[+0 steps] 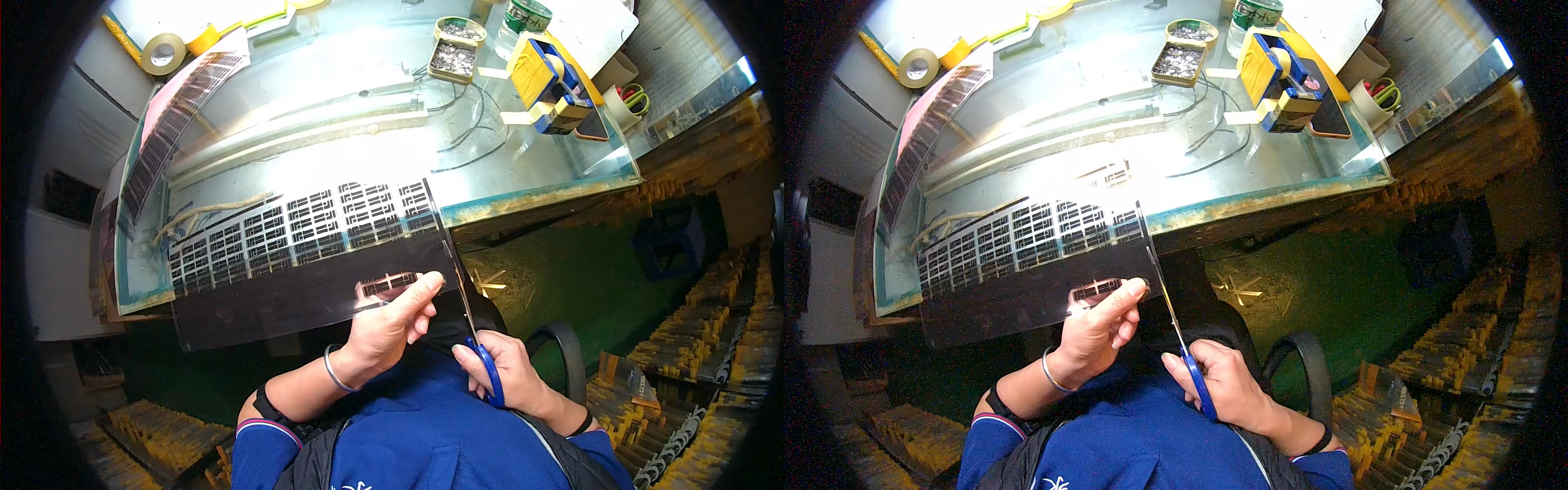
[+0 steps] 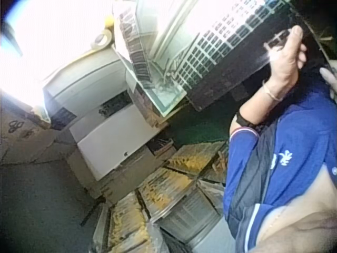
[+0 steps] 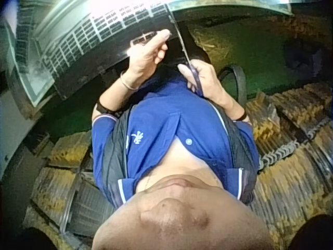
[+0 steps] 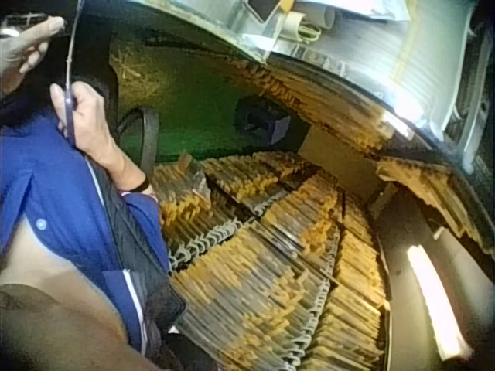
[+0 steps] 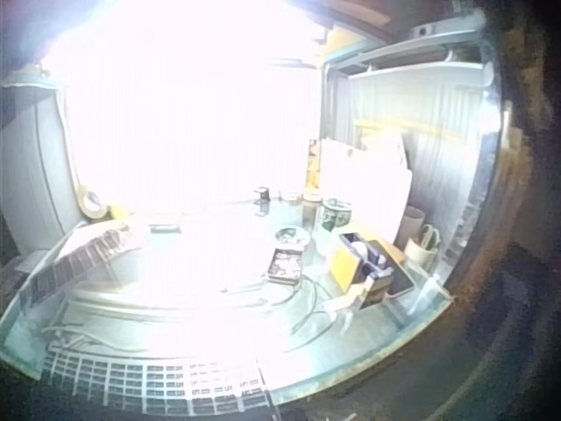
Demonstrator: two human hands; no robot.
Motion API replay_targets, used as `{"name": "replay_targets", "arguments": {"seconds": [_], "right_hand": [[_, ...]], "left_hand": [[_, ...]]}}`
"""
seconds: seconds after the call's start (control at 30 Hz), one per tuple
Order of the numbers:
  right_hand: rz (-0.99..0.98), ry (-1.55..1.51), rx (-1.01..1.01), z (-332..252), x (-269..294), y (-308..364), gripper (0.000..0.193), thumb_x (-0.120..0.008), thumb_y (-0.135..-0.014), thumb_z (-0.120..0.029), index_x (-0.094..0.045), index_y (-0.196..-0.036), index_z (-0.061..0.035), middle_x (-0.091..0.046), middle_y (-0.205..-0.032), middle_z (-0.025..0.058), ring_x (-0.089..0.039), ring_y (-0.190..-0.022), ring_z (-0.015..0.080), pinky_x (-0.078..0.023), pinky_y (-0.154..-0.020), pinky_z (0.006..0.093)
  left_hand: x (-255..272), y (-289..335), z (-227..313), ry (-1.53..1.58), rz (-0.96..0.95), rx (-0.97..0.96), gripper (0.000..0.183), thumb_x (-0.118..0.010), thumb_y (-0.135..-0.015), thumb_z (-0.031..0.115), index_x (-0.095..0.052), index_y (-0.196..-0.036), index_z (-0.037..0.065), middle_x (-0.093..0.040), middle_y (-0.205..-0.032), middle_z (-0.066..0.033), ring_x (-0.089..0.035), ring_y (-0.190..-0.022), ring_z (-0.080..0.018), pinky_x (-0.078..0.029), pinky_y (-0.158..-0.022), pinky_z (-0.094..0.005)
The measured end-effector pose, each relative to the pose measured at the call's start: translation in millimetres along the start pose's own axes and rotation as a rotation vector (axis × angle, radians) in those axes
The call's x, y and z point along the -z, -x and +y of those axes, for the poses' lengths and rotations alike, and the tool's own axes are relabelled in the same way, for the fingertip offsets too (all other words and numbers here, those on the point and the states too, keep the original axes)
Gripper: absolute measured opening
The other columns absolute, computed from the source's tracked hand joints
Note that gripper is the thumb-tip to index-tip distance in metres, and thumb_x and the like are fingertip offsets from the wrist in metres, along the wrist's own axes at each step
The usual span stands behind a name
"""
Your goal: Cutting and arranging metal mesh strips on a light box workbench.
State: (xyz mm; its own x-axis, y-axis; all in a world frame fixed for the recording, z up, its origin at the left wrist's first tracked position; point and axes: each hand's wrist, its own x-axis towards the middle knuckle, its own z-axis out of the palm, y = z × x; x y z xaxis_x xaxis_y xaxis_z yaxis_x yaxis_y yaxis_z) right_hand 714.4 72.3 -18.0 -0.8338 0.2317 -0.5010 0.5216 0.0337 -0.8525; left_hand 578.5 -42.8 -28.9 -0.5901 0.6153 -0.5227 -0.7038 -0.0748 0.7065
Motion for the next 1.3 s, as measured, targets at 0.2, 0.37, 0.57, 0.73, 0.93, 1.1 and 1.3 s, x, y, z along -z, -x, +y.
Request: {"name": "replay_targets", "arguments": {"seconds": [0.2, 0.37, 0.57, 0.73, 0.93, 1.1, 1.3], "right_hand": [[0.052, 0.042, 0.095, 6.5, -1.6, -4.9, 0.034, -0.059, -0.082, -0.023, -0.048, -0.059, -0.0011, -0.048, -0.05, 0.0045, -0.05, -0.041, 0.0096, -0.037, -0.038, 0.0239], [0.051, 0.049, 0.034, -0.1, 0.0, -3.9, 0.035, -0.06, -0.082, -0.023, -0.047, -0.057, -0.0014, -0.048, -0.05, 0.0051, -0.05, -0.041, 0.0103, -0.038, -0.038, 0.0249], [0.048, 0.049, 0.037, -1.8, 0.4, -2.1, 0.035, -0.06, -0.082, -0.024, -0.047, -0.058, -0.0015, -0.048, -0.049, 0.0053, -0.05, -0.041, 0.0104, -0.037, -0.038, 0.0249], [0.066, 0.045, 0.073, 5.7, 1.8, -5.6, 0.034, -0.06, -0.082, -0.024, -0.047, -0.059, -0.0018, -0.049, -0.05, 0.0054, -0.05, -0.041, 0.0101, -0.037, -0.038, 0.0248], [0.054, 0.014, 0.026, -1.8, 2.1, -3.3, 0.035, -0.059, -0.082, -0.025, -0.047, -0.059, -0.0015, -0.049, -0.05, 0.0054, -0.05, -0.041, 0.0102, -0.037, -0.038, 0.0246], [0.051, 0.018, 0.015, -2.3, 1.7, -2.2, 0.036, -0.058, -0.083, -0.025, -0.047, -0.059, -0.0008, -0.048, -0.05, 0.0052, -0.05, -0.041, 0.0098, -0.038, -0.037, 0.0243], [0.054, -0.043, 0.021, 0.8, 1.3, -5.6, 0.035, -0.058, -0.083, -0.026, -0.047, -0.062, 0.0003, -0.049, -0.054, 0.0059, -0.051, -0.042, 0.0101, -0.039, -0.038, 0.0239]], "left_hand": [[-0.4, 3.1, -5.3, 0.01, -0.024, 0.021, 0.014, -0.064, -0.079, 0.02, -0.06, -0.077, 0.007, -0.056, -0.058, -0.0007, -0.049, -0.042, -0.005, -0.034, -0.034, -0.0161], [-3.2, 4.4, -5.2, -0.026, 0.004, 0.022, 0.014, -0.062, -0.08, 0.021, -0.058, -0.074, 0.008, -0.054, -0.056, -0.0008, -0.046, -0.04, -0.0067, -0.03, -0.033, -0.018], [-1.2, 6.3, -8.3, -0.005, -0.039, 0.046, 0.014, -0.064, -0.08, 0.021, -0.06, -0.079, 0.007, -0.056, -0.059, -0.0002, -0.049, -0.043, -0.0049, -0.034, -0.035, -0.0168], [-3.5, 10.7, -10.0, -0.047, -0.071, 0.055, 0.016, -0.063, -0.08, 0.023, -0.06, -0.077, 0.007, -0.055, -0.058, 0.0006, -0.049, -0.044, -0.0045, -0.034, -0.036, -0.0164], [-2.9, 11.6, -10.8, -0.046, -0.082, 0.08, 0.017, -0.062, -0.081, 0.023, -0.06, -0.078, 0.007, -0.055, -0.059, 0.0005, -0.049, -0.044, -0.0043, -0.034, -0.036, -0.0163], [-4.1, 13.9, -11.7, -0.063, -0.075, 0.091, 0.016, -0.062, -0.081, 0.023, -0.06, -0.078, 0.007, -0.055, -0.059, 0.0005, -0.049, -0.044, -0.0043, -0.035, -0.036, -0.0163], [-6.3, 18.0, -16.3, -0.084, -0.148, 0.145, 0.017, -0.059, -0.083, 0.026, -0.057, -0.076, 0.01, -0.052, -0.059, 0.0022, -0.045, -0.046, -0.0048, -0.031, -0.037, -0.0176]]}}
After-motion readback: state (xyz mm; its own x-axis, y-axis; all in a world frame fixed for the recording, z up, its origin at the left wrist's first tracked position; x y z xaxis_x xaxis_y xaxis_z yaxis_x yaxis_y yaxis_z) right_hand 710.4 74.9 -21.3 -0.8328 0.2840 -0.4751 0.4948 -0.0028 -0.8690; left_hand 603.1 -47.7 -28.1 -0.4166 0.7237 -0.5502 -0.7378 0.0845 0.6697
